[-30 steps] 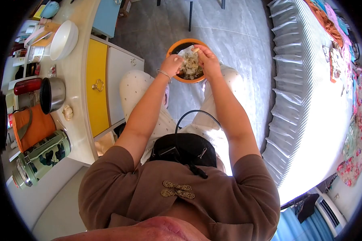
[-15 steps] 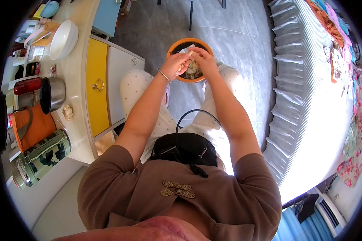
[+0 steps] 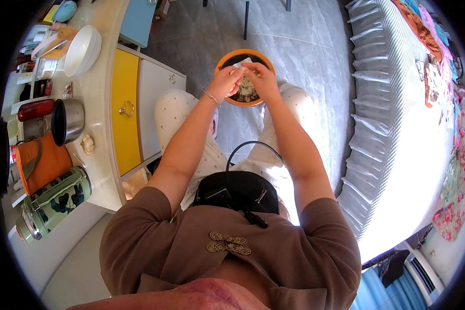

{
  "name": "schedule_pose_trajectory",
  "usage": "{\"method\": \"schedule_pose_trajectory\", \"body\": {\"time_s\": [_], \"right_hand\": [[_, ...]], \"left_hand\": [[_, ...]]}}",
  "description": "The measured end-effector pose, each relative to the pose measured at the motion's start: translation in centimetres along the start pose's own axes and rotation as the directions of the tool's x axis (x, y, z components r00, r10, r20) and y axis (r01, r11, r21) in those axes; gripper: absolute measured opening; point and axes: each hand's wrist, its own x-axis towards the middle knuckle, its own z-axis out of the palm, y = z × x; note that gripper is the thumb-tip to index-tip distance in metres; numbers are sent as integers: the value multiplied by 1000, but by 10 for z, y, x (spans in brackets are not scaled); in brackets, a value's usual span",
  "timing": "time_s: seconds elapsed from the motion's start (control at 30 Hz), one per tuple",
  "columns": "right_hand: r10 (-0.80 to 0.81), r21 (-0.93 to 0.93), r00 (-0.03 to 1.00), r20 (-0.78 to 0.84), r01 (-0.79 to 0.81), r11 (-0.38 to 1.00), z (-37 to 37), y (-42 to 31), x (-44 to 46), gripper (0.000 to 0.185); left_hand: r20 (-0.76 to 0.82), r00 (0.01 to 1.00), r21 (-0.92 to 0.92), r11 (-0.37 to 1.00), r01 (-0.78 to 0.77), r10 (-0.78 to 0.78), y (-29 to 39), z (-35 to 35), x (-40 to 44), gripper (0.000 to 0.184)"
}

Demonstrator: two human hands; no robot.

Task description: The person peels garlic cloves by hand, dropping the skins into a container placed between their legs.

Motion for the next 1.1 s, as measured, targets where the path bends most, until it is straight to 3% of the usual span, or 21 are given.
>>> {"method": "schedule_pose_trajectory", "body": {"time_s": [0.13,0.37,0.57,0.63,0.83,1.1], "right_hand": [[-55,-89,998,-19,53,995,2,5,1,19],[-24,-5,1000,-20,24,1000,3,1,-2,18],[131,28,988,81,-134,991,-1,7,1,17],[-56,-222,997,44,65,973,0,-1,-4,16],[-295,-418,954,49,288,861,2,0,-9,15],[-326,-486,935,142,353,799,-1,1,-10,13]], "left_hand": [[-56,997,34,998,-44,46,3,3,-2,21],[-80,994,67,996,-63,68,3,5,-4,21],[-103,971,184,963,-195,216,-8,4,3,26],[-110,978,188,970,-157,179,-5,3,1,29],[-122,980,276,954,-121,159,-3,-1,1,34],[-136,979,422,903,-81,151,0,-2,-1,35]]}}
